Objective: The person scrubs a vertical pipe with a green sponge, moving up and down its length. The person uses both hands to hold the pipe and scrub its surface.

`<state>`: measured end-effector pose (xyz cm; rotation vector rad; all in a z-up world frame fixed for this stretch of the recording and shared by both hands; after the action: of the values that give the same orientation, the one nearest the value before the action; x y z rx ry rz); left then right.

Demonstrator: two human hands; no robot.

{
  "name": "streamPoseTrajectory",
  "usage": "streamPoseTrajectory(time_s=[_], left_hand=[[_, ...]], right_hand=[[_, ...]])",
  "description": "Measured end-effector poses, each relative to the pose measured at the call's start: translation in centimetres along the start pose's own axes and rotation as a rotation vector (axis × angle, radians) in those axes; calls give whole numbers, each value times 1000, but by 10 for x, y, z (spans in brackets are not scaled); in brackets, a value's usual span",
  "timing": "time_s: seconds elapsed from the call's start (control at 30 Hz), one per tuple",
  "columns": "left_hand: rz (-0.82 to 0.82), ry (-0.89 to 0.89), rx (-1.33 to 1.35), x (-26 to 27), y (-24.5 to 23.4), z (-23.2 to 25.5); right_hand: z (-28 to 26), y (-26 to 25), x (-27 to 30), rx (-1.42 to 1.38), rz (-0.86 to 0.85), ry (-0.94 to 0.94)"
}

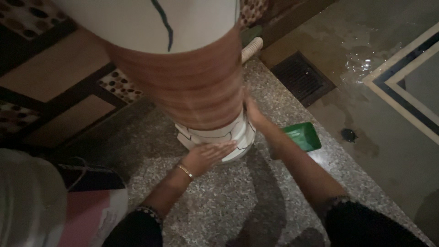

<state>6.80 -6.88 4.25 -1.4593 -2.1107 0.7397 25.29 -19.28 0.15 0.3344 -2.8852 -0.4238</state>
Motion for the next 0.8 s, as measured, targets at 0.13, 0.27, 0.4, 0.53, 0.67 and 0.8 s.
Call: streamPoseTrajectory(time_s=[0.13,0.27,0.4,0.53,0.67,0.8], left_hand=[[-114,172,-85,-15,19,26],[106,-107,37,-14,3,15],[85,-74,65,-11,13,25],[317,-142,448,-1,9,16],[46,41,555,-2,27,31],[-192,248,596,11,26,33]], right_hand=[[4,0,-56,109,-102,38],[5,-5,-47,37,-81,-90],[10,2,24,-129,37,-121],[-15,24,108,333,207,-265],[2,61,146,372,207,-353],[51,94,161,796,238,-371]])
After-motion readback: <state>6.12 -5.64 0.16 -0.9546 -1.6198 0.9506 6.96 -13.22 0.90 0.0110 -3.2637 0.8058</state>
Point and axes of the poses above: each hand's wrist, its own x-axis away from the middle knuckle, its own y-axis out of the palm, z = x × y, the point moved 10 cm from there along -x, towards the middle knuckle, and after that the axes turned 4 degrees about y, right-handed, at the moved point
